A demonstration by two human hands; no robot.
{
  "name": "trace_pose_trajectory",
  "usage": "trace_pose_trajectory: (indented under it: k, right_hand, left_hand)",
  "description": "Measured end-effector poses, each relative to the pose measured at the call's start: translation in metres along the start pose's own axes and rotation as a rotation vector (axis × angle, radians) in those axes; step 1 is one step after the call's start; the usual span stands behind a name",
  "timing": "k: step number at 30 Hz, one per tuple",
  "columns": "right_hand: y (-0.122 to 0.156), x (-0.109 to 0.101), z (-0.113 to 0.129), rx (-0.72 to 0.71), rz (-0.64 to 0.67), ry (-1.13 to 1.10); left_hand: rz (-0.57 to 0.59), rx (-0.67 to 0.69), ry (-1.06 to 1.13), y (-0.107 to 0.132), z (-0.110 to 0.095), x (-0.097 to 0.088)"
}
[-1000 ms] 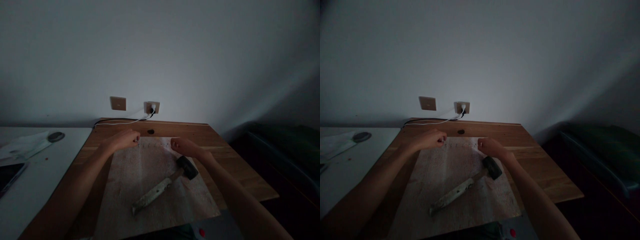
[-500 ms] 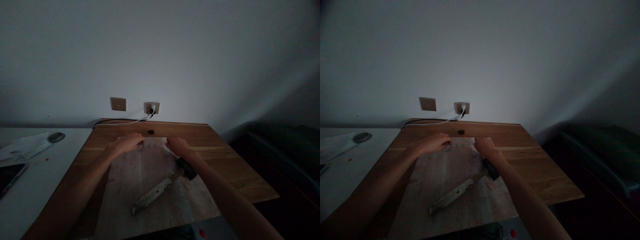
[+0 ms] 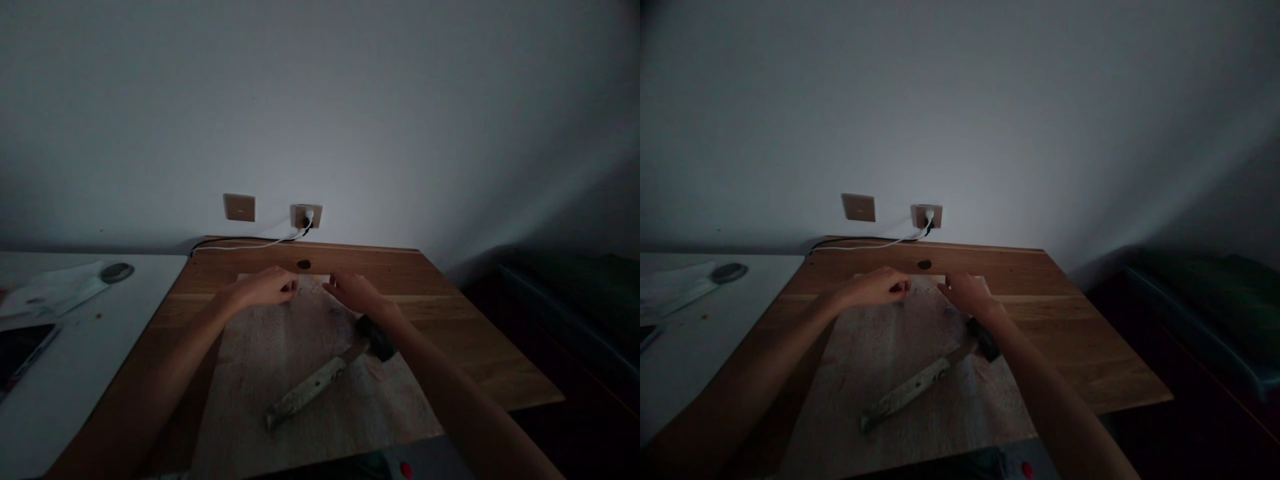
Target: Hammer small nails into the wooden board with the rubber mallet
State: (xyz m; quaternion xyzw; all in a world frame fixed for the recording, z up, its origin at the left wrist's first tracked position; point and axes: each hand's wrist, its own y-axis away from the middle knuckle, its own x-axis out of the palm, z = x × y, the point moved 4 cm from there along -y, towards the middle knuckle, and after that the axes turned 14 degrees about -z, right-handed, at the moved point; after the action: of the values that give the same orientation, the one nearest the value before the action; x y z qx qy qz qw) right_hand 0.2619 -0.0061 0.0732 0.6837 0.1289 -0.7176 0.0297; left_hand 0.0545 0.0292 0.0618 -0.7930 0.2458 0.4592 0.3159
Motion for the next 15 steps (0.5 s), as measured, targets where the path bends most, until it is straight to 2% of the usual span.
trace_pose_trajectory:
  k: [3,9,15]
  right_hand:
    - [-0.002,0.007,0.008,0.016,-0.026,0.056]
    - [-0.003,0.0,0.019,-0.098,-0.029,0.008]
    - [-0.002,-0.004,0.017,-0.202,0.068,-0.134]
  left_hand:
    - [-0.071,0.029,-0.078,0.0,0.005,0.005]
    - [-0.062,0.082,-0.149,0.001,0.009,0.015]
    - [-0.049,0.072,-0.269,0.001,0.004,0.011]
